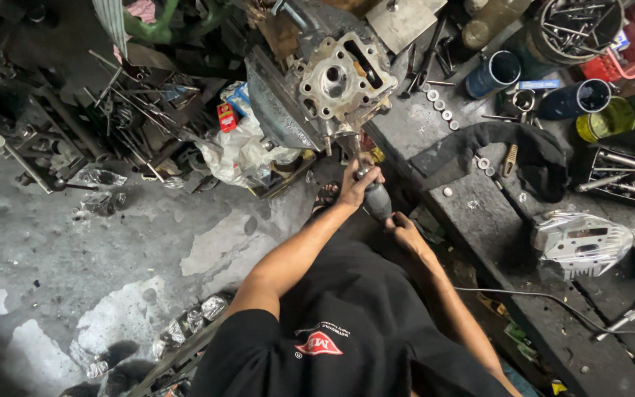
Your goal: The person cleans a metal engine part clamped in a vise using a dark cloth and a power drill with a brush attachment. They wipe the surface by hand, then use the drill to scrub the part, and finally wipe it again with the cloth.
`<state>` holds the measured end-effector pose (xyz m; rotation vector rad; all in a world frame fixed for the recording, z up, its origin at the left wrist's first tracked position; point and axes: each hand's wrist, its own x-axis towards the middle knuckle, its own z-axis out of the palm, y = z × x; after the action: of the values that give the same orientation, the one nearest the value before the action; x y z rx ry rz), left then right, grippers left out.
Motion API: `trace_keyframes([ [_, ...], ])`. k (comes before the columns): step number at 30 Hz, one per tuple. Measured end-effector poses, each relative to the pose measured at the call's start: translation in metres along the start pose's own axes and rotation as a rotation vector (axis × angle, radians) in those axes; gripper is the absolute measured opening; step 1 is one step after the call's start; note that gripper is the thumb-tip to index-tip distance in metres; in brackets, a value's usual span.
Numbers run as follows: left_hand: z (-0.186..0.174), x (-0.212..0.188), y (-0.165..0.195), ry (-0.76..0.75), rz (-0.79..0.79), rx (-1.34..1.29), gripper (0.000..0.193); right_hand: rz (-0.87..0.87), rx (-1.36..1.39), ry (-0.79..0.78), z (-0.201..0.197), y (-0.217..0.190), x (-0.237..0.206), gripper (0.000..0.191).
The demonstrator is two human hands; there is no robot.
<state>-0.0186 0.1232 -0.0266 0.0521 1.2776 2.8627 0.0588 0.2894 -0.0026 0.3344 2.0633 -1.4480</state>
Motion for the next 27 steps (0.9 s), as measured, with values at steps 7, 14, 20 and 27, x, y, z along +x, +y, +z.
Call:
trace_keyframes([
  [7,-0.011,0.003,0.004,-0.12,-0.103,-0.009,0.014,0.029,-0.055,0.028,-0.004,0.009,0.004,0.028],
  [14,-0.016,0.005,0.008,-0.161,-0.194,0.051,0.017,0.043,-0.111,0.004,-0.009,0.016,0.005,0.03],
  [20,-0.019,0.005,0.01,-0.159,-0.211,0.087,0.019,0.119,-0.055,-0.008,-0.009,0.021,0.006,0.032],
  [27,-0.02,0.006,0.007,-0.171,-0.183,0.114,0.019,0.041,-0.069,-0.011,-0.01,0.022,0.005,0.033],
])
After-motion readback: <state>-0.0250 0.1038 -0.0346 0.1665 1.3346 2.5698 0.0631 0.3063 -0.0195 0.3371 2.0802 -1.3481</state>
